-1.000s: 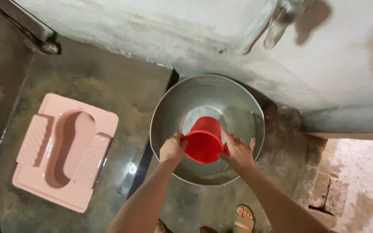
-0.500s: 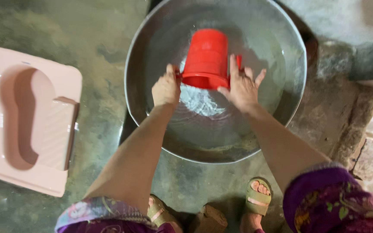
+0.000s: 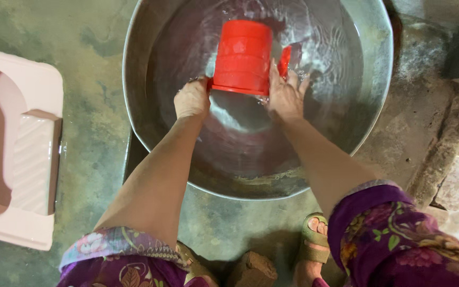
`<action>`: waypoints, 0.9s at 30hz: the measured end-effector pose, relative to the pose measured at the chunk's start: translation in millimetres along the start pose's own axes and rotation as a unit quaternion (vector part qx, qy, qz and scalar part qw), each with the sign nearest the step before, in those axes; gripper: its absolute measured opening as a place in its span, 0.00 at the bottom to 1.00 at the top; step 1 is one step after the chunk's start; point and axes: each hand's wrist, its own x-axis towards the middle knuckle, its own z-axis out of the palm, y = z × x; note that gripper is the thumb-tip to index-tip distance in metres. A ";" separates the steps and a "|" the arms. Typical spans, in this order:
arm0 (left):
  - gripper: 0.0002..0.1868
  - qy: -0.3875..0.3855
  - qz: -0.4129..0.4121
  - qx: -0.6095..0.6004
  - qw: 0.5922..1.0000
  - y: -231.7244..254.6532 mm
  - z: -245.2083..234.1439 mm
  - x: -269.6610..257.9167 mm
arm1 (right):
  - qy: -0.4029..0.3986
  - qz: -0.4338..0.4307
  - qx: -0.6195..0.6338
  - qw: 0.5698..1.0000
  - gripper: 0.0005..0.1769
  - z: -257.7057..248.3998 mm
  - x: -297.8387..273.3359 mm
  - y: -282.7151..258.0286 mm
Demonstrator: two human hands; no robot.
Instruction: The person pours water from a red mug into a squat toilet and a metal bowl, then rinses the mug and their hands under a tap.
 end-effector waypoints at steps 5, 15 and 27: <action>0.11 -0.011 -0.028 -0.038 0.999 -8.2 12.1 -12.1 | 0.036 0.020 -0.076 0.996 0.52 32.3 -20.2 -6.4; 0.17 -0.106 -0.083 -0.027 0.991 -9.0 -15.7 -66.4 | -0.005 0.052 0.091 0.994 0.30 -4.2 -91.3 -28.5; 0.15 -0.044 -0.094 -0.214 0.971 23.8 -152.8 -185.5 | -0.023 0.037 0.316 0.948 0.20 -171.9 -161.7 -70.9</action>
